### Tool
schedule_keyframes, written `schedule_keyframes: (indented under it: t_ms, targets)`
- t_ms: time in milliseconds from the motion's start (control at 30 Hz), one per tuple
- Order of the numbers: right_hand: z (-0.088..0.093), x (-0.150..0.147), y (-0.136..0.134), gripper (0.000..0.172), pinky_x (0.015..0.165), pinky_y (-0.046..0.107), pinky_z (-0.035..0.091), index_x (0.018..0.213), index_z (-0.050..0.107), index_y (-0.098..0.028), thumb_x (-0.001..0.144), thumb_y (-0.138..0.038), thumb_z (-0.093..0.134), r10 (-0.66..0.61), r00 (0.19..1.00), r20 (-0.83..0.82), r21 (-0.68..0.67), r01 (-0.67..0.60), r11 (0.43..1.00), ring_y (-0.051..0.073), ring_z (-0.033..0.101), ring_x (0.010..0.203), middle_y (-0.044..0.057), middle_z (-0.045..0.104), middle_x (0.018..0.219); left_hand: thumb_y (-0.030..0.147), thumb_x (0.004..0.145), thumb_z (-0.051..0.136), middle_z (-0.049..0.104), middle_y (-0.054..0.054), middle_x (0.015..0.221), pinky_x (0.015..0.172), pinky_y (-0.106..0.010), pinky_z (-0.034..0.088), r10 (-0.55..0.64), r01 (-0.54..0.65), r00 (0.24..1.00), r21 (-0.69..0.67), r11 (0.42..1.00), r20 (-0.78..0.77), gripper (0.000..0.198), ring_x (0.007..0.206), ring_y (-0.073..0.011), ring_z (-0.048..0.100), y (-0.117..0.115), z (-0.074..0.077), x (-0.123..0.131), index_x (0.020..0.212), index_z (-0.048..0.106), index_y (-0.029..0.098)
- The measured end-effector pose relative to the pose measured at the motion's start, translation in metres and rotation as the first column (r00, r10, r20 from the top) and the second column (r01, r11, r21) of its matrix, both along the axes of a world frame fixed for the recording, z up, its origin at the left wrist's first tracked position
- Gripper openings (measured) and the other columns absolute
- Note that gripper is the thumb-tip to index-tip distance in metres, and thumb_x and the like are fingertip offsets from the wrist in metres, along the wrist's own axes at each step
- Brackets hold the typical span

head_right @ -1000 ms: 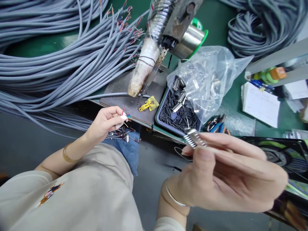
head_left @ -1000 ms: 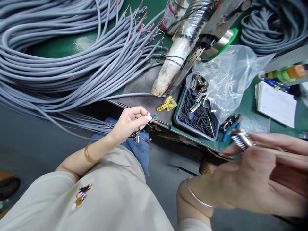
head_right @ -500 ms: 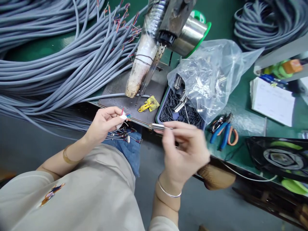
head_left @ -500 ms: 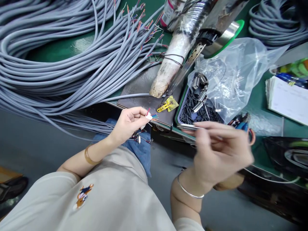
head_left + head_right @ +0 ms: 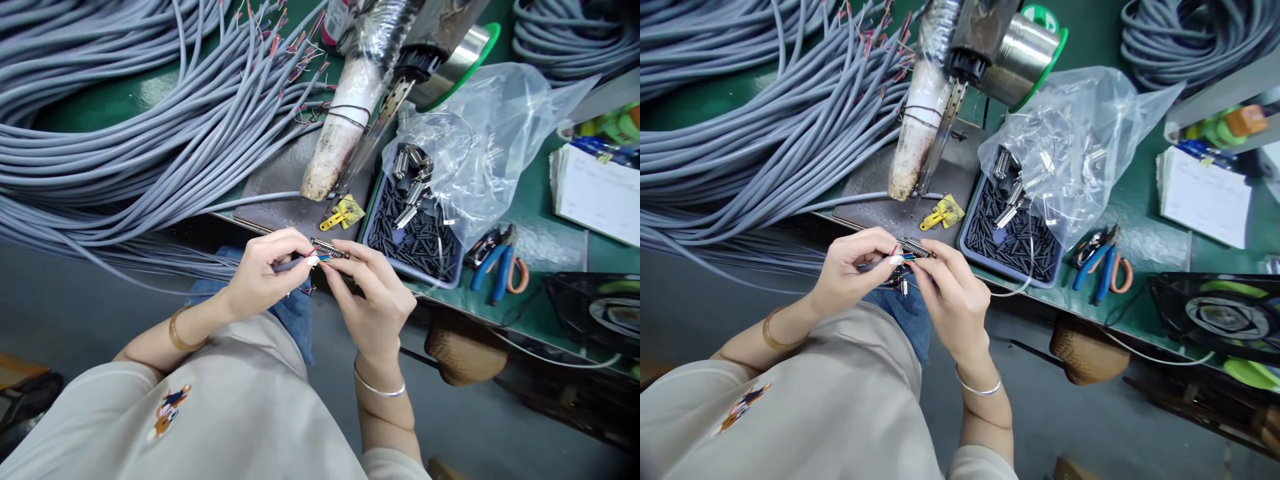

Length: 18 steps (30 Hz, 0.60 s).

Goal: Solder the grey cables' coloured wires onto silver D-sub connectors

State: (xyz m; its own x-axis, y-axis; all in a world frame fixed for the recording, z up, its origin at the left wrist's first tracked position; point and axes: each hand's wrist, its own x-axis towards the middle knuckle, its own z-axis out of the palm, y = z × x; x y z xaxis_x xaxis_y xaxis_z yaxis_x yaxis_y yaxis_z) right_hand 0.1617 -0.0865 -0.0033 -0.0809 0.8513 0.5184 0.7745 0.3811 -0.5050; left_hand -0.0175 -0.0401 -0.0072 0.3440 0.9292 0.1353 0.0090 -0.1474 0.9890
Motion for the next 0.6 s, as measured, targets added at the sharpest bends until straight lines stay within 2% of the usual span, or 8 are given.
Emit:
schedule_keyframes:
  t_ms: [67, 133, 233, 300, 367, 467, 600]
  targets:
    - [0.003, 0.000, -0.003, 0.017, 0.088, 0.035, 0.065, 0.098, 0.072, -0.029, 0.090, -0.014, 0.072, -0.012, 0.993, -0.119, -0.037, 0.007, 0.999, 0.019, 0.077, 0.097, 0.001, 0.077, 0.113, 0.023, 0.090, 0.068, 0.065, -0.005, 0.083, 0.054, -0.023, 0.035, 0.028, -0.027, 0.999, -0.033, 0.999, 0.031, 0.014, 0.061, -0.0078, 0.045, 0.001, -0.002, 0.001, 0.080, 0.072, 0.014]
    - [0.003, 0.000, -0.004, 0.012, 0.089, 0.037, 0.065, 0.094, 0.071, -0.028, 0.091, -0.015, 0.071, -0.048, 0.967, -0.251, -0.079, 0.029, 0.996, 0.020, 0.076, 0.101, 0.002, 0.078, 0.110, 0.025, 0.087, 0.070, 0.064, -0.005, 0.082, 0.052, -0.022, 0.035, 0.073, -0.063, 0.994, -0.126, 0.990, 0.082, 0.014, 0.060, -0.0073, 0.046, 0.004, -0.002, 0.002, 0.078, 0.071, 0.014]
    - [-0.004, -0.003, -0.003, 0.004, 0.080, 0.036, 0.066, 0.091, 0.066, -0.024, 0.094, -0.022, 0.068, -0.154, 0.875, -0.460, -0.138, 0.101, 0.985, 0.021, 0.078, 0.095, 0.005, 0.077, 0.110, 0.027, 0.081, 0.076, 0.061, -0.001, 0.076, 0.044, -0.020, 0.030, 0.106, -0.055, 0.982, -0.306, 0.951, 0.153, 0.016, 0.052, -0.0044, 0.042, 0.009, -0.002, 0.002, 0.075, 0.069, 0.014]
    - [-0.011, -0.006, 0.001, 0.008, 0.076, 0.035, 0.066, 0.088, 0.063, -0.023, 0.094, -0.025, 0.067, -0.204, 0.813, -0.545, -0.160, 0.138, 0.977, 0.021, 0.079, 0.089, 0.006, 0.078, 0.109, 0.027, 0.077, 0.077, 0.061, 0.000, 0.074, 0.039, -0.019, 0.027, 0.110, -0.030, 0.975, -0.379, 0.925, 0.191, 0.016, 0.046, -0.0021, 0.039, 0.012, -0.002, 0.003, 0.073, 0.069, 0.014]
    - [-0.017, -0.010, 0.005, 0.011, 0.076, 0.034, 0.067, 0.086, 0.061, -0.023, 0.094, -0.027, 0.068, -0.222, 0.794, -0.565, -0.159, 0.159, 0.974, 0.021, 0.079, 0.088, 0.006, 0.078, 0.107, 0.026, 0.075, 0.077, 0.064, -0.001, 0.075, 0.036, -0.019, 0.028, 0.112, -0.012, 0.969, -0.414, 0.910, 0.218, 0.017, 0.041, -0.0015, 0.040, 0.015, -0.004, 0.004, 0.070, 0.067, 0.014]
    - [-0.025, -0.016, 0.011, 0.009, 0.076, 0.034, 0.066, 0.088, 0.062, -0.023, 0.094, -0.026, 0.069, -0.214, 0.824, -0.524, -0.131, 0.170, 0.977, 0.021, 0.079, 0.095, 0.006, 0.079, 0.107, 0.023, 0.074, 0.075, 0.065, -0.001, 0.071, 0.035, -0.018, 0.028, 0.112, 0.001, 0.964, -0.427, 0.904, 0.240, 0.016, 0.039, -0.0015, 0.042, 0.019, -0.006, 0.008, 0.065, 0.065, 0.014]
    - [-0.028, -0.020, 0.016, 0.008, 0.084, 0.039, 0.066, 0.087, 0.063, -0.024, 0.092, -0.023, 0.069, -0.177, 0.847, -0.501, -0.057, 0.172, 0.983, 0.022, 0.078, 0.099, 0.005, 0.079, 0.105, 0.020, 0.073, 0.074, 0.067, -0.002, 0.072, 0.036, -0.017, 0.024, 0.122, -0.004, 0.957, -0.405, 0.915, 0.265, 0.016, 0.042, -0.0001, 0.039, 0.024, -0.006, 0.013, 0.063, 0.066, 0.012]
